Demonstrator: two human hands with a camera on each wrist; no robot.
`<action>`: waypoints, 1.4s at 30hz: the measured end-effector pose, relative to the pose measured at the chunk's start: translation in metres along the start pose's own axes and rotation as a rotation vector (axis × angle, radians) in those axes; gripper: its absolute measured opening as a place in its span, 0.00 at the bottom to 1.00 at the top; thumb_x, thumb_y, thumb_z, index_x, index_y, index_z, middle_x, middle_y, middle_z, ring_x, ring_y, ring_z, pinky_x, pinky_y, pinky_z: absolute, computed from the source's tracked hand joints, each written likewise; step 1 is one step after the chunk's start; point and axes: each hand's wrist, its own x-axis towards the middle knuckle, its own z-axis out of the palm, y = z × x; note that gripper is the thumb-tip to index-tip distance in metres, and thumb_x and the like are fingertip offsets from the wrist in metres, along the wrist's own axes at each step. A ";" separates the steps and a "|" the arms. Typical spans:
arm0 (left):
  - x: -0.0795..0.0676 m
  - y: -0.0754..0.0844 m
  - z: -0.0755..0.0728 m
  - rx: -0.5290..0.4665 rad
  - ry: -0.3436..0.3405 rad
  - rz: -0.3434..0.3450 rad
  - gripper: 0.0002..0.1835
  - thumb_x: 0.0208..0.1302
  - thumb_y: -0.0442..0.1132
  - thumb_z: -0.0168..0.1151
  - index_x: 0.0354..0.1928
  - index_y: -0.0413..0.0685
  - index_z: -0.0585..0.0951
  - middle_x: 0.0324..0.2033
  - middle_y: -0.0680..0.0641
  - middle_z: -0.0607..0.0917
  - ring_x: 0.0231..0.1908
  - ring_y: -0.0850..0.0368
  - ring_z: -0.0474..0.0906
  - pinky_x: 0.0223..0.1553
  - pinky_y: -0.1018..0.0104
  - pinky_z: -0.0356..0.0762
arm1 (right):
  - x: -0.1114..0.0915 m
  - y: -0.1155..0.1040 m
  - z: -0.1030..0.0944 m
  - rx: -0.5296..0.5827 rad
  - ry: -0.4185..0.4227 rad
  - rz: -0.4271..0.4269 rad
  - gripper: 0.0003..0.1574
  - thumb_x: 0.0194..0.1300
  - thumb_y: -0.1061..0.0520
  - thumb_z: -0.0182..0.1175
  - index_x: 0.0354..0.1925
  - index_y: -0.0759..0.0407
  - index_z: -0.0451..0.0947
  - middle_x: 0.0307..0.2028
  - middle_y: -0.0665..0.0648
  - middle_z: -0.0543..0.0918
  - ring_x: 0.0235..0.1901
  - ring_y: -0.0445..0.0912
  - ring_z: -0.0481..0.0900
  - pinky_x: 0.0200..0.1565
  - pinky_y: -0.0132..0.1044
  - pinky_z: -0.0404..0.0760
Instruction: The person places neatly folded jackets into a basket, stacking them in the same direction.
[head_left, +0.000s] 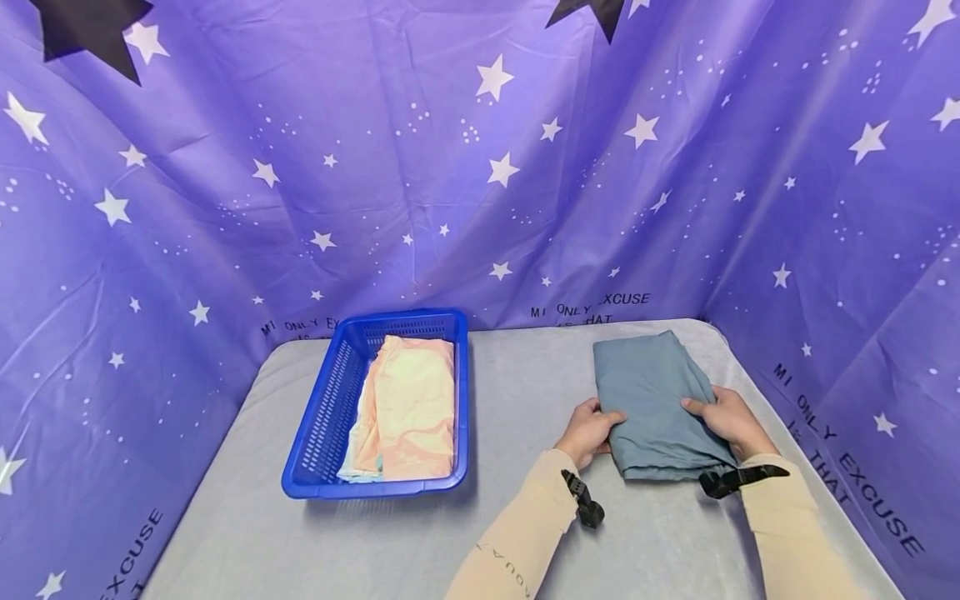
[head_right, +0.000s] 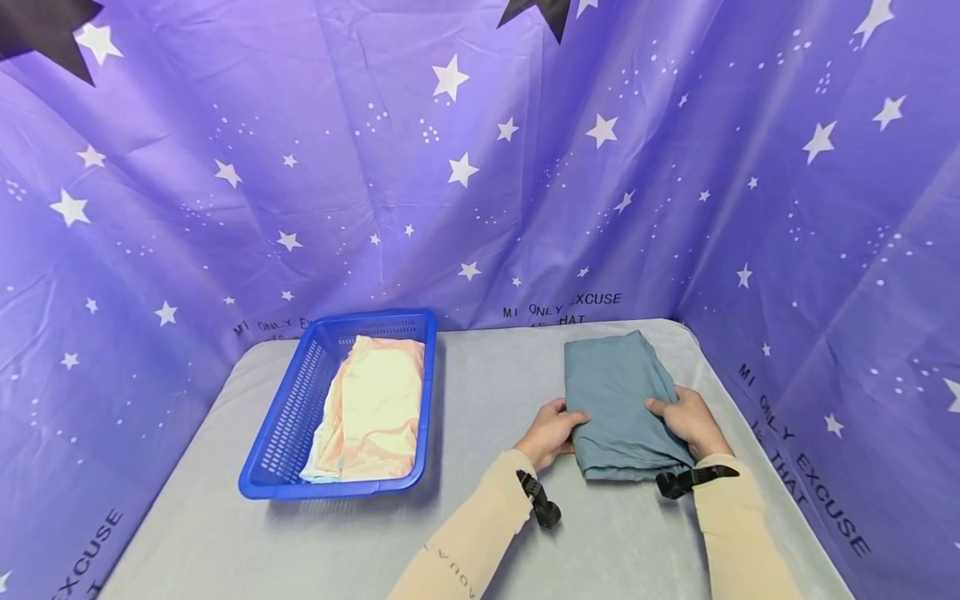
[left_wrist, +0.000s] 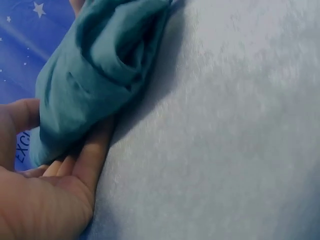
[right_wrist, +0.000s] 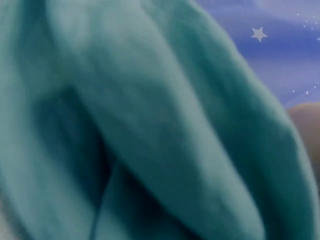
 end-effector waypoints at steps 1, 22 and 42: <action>0.000 0.000 0.000 -0.003 0.003 -0.001 0.16 0.65 0.39 0.68 0.55 0.51 0.81 0.39 0.51 0.87 0.34 0.57 0.84 0.29 0.63 0.83 | -0.001 0.000 0.001 0.006 0.004 -0.005 0.43 0.79 0.46 0.51 0.72 0.81 0.57 0.69 0.83 0.62 0.66 0.73 0.66 0.63 0.64 0.70; -0.013 0.031 -0.010 0.073 0.039 0.032 0.26 0.61 0.38 0.71 0.61 0.54 0.77 0.47 0.49 0.84 0.34 0.52 0.85 0.35 0.54 0.86 | -0.012 -0.018 0.009 0.003 0.110 -0.136 0.42 0.78 0.42 0.54 0.69 0.76 0.65 0.64 0.76 0.74 0.44 0.31 0.72 0.43 0.27 0.73; -0.034 0.066 -0.042 0.016 0.057 0.187 0.24 0.62 0.36 0.70 0.60 0.52 0.77 0.47 0.45 0.89 0.40 0.56 0.85 0.44 0.62 0.82 | -0.022 -0.063 0.018 0.134 0.051 -0.224 0.39 0.79 0.48 0.52 0.74 0.74 0.59 0.67 0.74 0.70 0.44 0.22 0.70 0.44 0.20 0.74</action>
